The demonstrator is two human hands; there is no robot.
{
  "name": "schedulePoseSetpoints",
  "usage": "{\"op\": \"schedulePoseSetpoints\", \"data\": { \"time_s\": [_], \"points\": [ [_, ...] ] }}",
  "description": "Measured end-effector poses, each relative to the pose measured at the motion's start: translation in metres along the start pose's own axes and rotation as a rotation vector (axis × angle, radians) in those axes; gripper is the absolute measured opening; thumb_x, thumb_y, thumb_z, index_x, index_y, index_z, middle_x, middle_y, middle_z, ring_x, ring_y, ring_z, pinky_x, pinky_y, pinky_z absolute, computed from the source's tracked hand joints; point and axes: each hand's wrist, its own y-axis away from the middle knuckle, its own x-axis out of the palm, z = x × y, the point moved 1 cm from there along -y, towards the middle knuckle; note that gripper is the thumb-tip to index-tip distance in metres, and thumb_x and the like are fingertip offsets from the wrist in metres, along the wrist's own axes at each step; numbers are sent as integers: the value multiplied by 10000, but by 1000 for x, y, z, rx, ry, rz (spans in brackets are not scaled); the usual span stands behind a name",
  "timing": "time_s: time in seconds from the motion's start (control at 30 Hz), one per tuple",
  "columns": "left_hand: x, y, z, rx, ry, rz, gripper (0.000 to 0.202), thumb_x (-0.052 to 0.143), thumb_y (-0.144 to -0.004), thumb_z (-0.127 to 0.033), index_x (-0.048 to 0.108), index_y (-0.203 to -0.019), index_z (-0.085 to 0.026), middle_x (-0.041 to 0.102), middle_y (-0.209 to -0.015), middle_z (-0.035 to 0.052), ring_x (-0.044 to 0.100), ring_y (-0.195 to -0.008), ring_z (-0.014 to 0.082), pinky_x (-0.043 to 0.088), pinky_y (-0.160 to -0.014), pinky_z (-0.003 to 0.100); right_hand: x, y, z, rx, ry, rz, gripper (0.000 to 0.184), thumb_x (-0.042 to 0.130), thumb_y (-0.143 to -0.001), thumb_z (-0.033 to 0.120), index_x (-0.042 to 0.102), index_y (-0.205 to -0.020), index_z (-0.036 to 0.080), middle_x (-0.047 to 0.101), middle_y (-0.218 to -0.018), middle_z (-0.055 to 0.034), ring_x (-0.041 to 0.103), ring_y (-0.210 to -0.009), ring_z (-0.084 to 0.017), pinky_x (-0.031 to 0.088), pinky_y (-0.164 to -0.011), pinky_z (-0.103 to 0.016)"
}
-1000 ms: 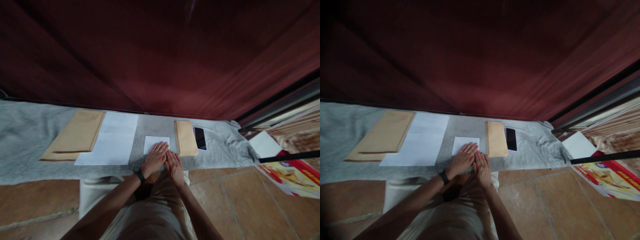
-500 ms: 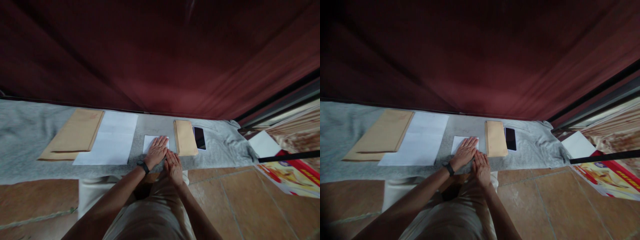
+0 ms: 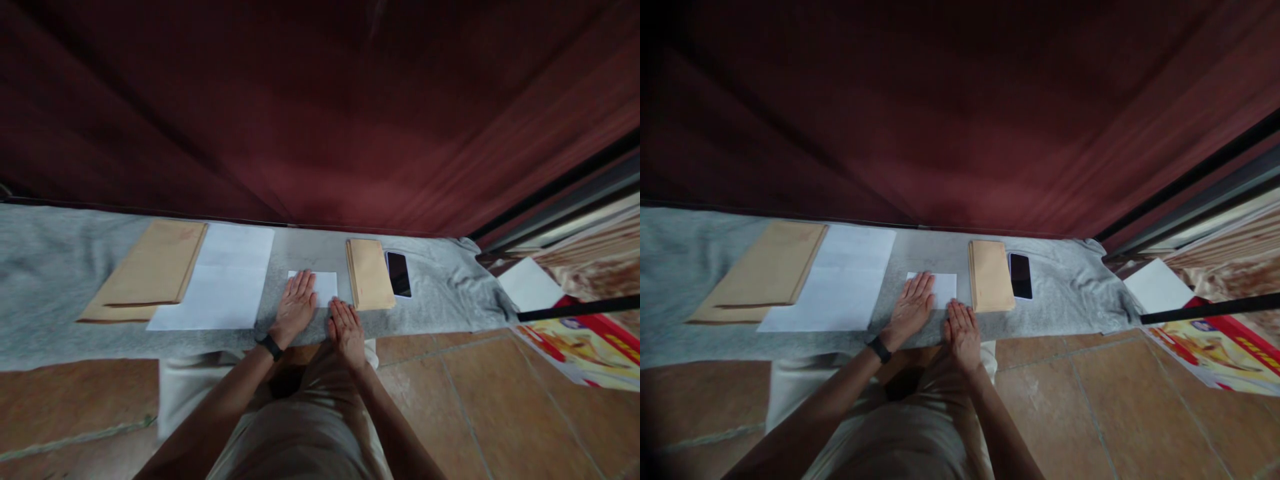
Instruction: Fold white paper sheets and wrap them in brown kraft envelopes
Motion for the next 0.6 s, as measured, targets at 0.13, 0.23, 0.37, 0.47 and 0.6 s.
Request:
{"op": "schedulePoseSetpoints", "data": {
  "time_s": [0.13,0.23,0.37,0.47,0.6],
  "points": [
    [-3,15,9,-64,4,-41,558,319,-1024,-284,386,-1541,-84,361,-1616,130,267,-1531,266,233,-1251,487,-1,1,0,7,-3,4,476,396,-1047,220,445,-1515,148,545,-1498,-110,481,-1415,-217,345,-1206,-456],
    [-5,27,13,-105,10,-66,569,322,-1024,-291,380,-1537,-52,367,-1607,160,288,-1522,288,256,-1241,497,-2,0,2,26,-19,8,466,383,-1052,223,460,-1506,156,542,-1502,-106,478,-1418,-219,335,-1210,-460],
    [-9,35,15,-137,27,-100,573,318,-1024,-285,380,-1530,-22,366,-1599,186,304,-1513,307,272,-1233,509,-2,-10,11,78,-50,17,447,373,-1062,255,501,-1475,145,539,-1505,-106,436,-1448,-232,309,-1222,-479],
    [-10,37,15,-145,43,-116,577,331,-1017,-276,374,-1532,-19,361,-1600,192,293,-1517,309,272,-1233,518,5,-22,27,38,-97,60,450,377,-1060,282,516,-1462,134,535,-1510,-103,421,-1456,-231,309,-1224,-470],
    [-12,37,15,-137,56,-89,567,315,-1010,-234,372,-1534,-27,363,-1602,187,279,-1524,293,271,-1236,511,15,-33,46,-50,-99,133,442,402,-1053,301,528,-1457,172,528,-1519,-82,445,-1439,-223,289,-1233,-458]
  ]
}}
